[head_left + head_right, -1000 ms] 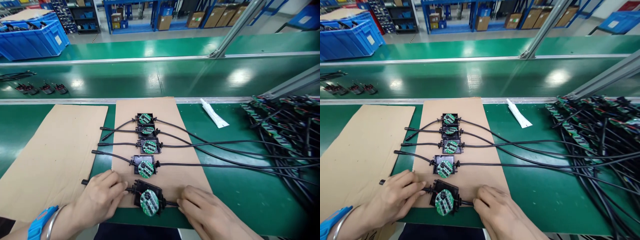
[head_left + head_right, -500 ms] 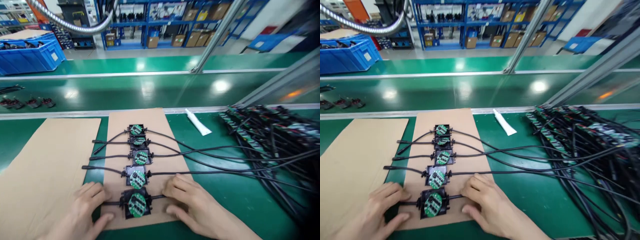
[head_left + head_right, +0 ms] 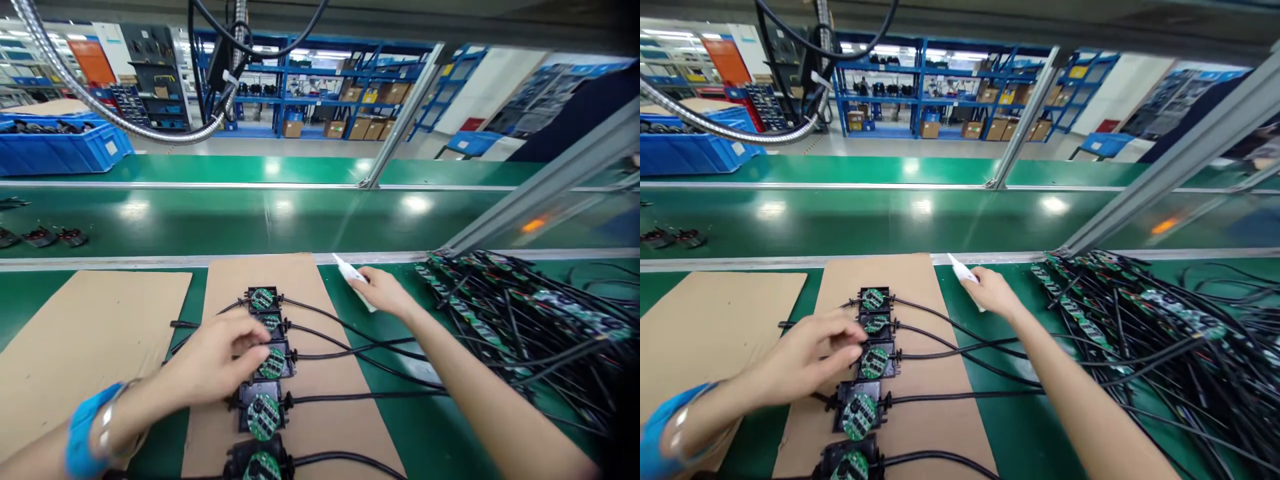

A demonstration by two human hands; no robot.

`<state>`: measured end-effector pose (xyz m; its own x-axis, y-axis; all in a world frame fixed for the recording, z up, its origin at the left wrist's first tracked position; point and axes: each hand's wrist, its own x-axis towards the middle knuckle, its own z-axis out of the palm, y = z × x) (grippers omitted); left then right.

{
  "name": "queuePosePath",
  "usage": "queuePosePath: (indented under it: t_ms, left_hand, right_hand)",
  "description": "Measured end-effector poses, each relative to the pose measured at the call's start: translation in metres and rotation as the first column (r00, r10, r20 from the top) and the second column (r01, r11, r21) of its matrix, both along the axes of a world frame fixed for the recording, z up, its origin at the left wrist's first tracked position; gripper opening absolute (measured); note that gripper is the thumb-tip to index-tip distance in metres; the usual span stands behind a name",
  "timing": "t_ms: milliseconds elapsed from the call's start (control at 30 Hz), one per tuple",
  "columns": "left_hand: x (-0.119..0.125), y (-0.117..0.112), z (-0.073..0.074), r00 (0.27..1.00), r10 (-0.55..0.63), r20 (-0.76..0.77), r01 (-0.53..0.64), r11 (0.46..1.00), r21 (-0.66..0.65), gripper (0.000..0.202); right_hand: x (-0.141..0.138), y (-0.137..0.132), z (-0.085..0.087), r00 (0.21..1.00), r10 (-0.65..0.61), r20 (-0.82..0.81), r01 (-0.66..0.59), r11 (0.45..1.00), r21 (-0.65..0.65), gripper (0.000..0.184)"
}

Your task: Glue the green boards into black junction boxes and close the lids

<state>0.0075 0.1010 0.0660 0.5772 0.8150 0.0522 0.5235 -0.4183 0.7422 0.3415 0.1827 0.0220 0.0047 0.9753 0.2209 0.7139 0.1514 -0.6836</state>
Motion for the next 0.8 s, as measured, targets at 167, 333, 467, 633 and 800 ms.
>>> queuePosePath:
  t_ms: [167,333,467,633,800]
  left_hand:
    - [0.048,0.030,-0.010,0.975,-0.032,0.221,0.075,0.979,-0.189,0.028]
    - [0.051,0.027,-0.024,0.897,0.140,0.419,-0.021,0.961,-0.275,0.039]
    - [0.040,0.021,-0.025,0.850,0.085,0.520,0.110,0.937,-0.333,0.041]
    - [0.029,0.025,-0.015,0.886,0.051,0.462,0.096,0.952,-0.290,0.033]
    - [0.017,0.044,0.024,0.926,0.112,0.361,-0.078,0.991,-0.108,0.022]
  right_hand:
    - [-0.096,-0.036,0.014,0.934,0.118,-0.338,-0.141,0.989,-0.044,0.046]
    - [-0.129,-0.063,0.033,0.787,0.251,-0.564,-0.284,0.958,0.031,0.036]
    - [-0.129,-0.074,0.031,0.814,0.275,-0.512,-0.289,0.956,0.054,0.027]
    - [-0.129,-0.069,0.042,0.945,0.305,-0.121,-0.273,0.935,0.228,0.022]
    - [-0.136,-0.038,0.087,0.753,0.278,0.596,-0.626,0.580,0.521,0.042]
